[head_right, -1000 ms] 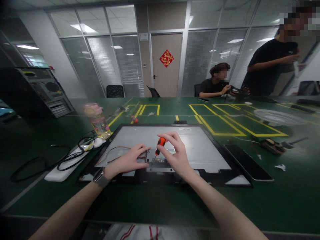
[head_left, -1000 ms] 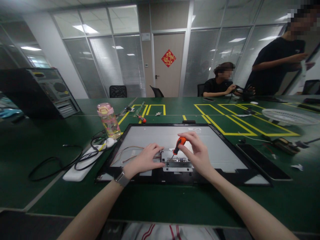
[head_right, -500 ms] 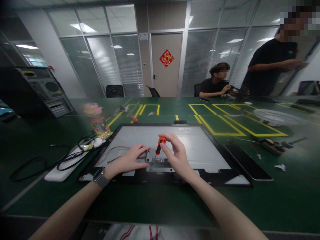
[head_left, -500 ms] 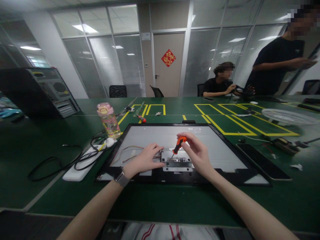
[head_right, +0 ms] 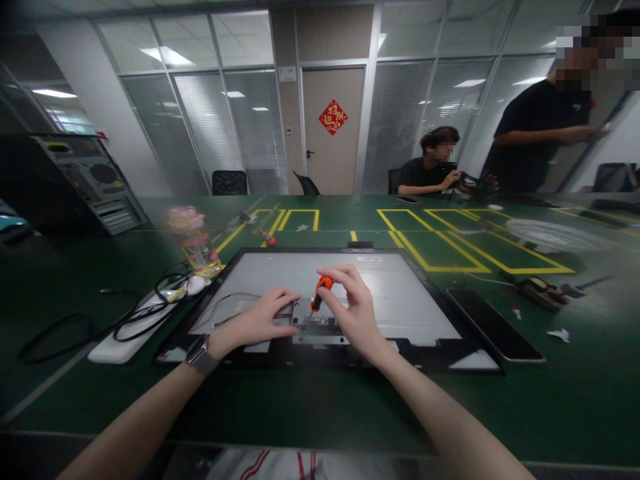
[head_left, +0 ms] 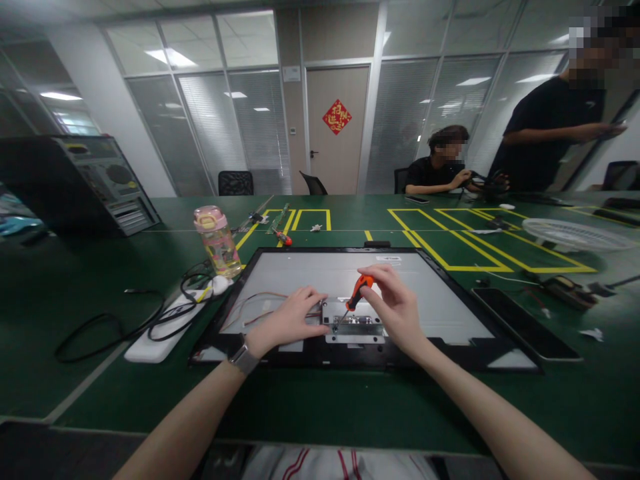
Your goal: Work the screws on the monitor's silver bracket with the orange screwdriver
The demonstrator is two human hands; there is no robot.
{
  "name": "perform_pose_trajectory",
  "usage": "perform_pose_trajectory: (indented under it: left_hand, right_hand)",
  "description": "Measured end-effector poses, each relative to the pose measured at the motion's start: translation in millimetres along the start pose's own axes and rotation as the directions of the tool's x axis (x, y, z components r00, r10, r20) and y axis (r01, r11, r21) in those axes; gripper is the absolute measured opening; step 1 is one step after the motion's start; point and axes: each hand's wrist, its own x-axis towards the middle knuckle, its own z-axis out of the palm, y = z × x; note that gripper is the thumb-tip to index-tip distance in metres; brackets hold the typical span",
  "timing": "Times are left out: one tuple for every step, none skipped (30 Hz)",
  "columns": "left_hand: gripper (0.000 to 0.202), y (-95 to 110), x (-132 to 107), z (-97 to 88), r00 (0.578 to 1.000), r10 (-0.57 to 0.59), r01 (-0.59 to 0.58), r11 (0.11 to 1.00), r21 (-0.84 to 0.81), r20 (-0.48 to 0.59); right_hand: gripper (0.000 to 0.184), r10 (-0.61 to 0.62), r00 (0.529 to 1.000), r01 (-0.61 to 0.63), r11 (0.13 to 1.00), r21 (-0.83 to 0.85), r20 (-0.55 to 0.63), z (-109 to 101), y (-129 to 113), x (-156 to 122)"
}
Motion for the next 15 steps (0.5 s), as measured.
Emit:
perform_pose_trajectory:
  left_hand:
    - [0.06, 0.2, 0.1, -0.1, 1.0, -0.002, 0.002, 1.0, 0.001, 0.003]
    - [0.06, 0.4, 0.1, -0.2, 1.0, -0.003, 0.003, 1.0, 0.003, 0.006]
    - [0.06, 0.5, 0.2, -0.2, 1.0, -0.004, 0.004, 1.0, 0.005, 0.006]
    - [0.059, 0.6, 0.3, -0.2, 1.0, -0.002, 0.002, 1.0, 0.006, 0.006]
    - [0.059, 0.6, 0.4, -0.1, 1.0, 0.0, 0.0, 1.0, 0.008, 0.004]
    - [0.059, 0.4, 0.4, 0.1, 1.0, 0.001, -0.001, 1.0, 0.01, 0.003]
    - [0.059, 0.2, 0.5, 0.3, 1.0, 0.001, -0.001, 1.0, 0.012, 0.001]
    - [0.059, 0.0, 0.6, 0.5, 1.0, 0.001, -0.001, 1.0, 0.013, 0.001]
    - [0.059, -0.3, 0.7, 0.8, 1.0, 0.001, -0.001, 1.0, 0.014, 0.003]
    - [0.059, -0.5, 0.8, 1.0, 1.0, 0.001, -0.001, 1.0, 0.015, 0.004]
    - [0.06, -0.7, 0.9, 1.1, 1.0, 0.002, -0.002, 1.0, 0.015, 0.004]
    - [0.06, -0.9, 1.1, 1.2, 1.0, 0.004, -0.004, 1.0, 0.014, 0.003]
    - [0.06, -1.0, 1.2, 1.3, 1.0, 0.006, -0.006, 1.0, 0.01, 0.002]
    - [0.06, -1.0, 1.3, 1.3, 1.0, 0.007, -0.007, 1.0, 0.007, 0.0]
    - [0.061, -1.0, 1.3, 1.2, 1.0, 0.007, -0.007, 1.0, 0.004, -0.002]
  right_hand:
    - [0.021, -0.006, 1.0, 0.006, 1.0, -0.011, -0.011, 0.3, 0.7, 0.0]
    - [0.021, -0.006, 1.0, 0.006, 1.0, -0.015, -0.017, 0.6, 0.9, -0.1]
    - [0.023, 0.002, 1.0, -0.002, 1.0, -0.013, -0.019, 0.9, 0.3, -0.2]
    - [0.026, 0.017, 1.0, -0.017, 1.0, -0.003, -0.015, 1.1, -0.7, -0.4]
    - [0.028, 0.039, 0.999, -0.039, 0.999, 0.012, -0.004, 1.2, -2.2, -0.6]
    - [0.03, 0.061, 0.998, -0.062, 0.998, 0.03, 0.013, 1.1, -3.7, -0.8]
    - [0.031, 0.08, 0.996, -0.082, 0.995, 0.051, 0.035, 1.0, -5.0, -1.0]
    - [0.032, 0.092, 0.994, -0.096, 0.993, 0.07, 0.058, 0.8, -5.9, -1.1]
    - [0.031, 0.093, 0.993, -0.099, 0.992, 0.082, 0.071, 0.6, -6.0, -1.3]
    - [0.029, 0.082, 0.994, -0.088, 0.992, 0.086, 0.07, 0.5, -5.5, -1.3]
    - [0.026, 0.067, 0.996, -0.071, 0.994, 0.079, 0.058, 0.6, -4.4, -1.4]
    - [0.023, 0.05, 0.998, -0.052, 0.997, 0.063, 0.039, 0.8, -2.9, -1.4]
    - [0.02, 0.033, 0.999, -0.033, 0.999, 0.042, 0.017, 1.1, -1.2, -1.4]
    - [0.018, 0.02, 1.0, -0.02, 1.0, 0.019, -0.006, 1.6, 0.4, -1.4]
    - [0.017, 0.013, 1.0, -0.013, 1.0, 0.003, -0.025, 2.1, 1.7, -1.4]
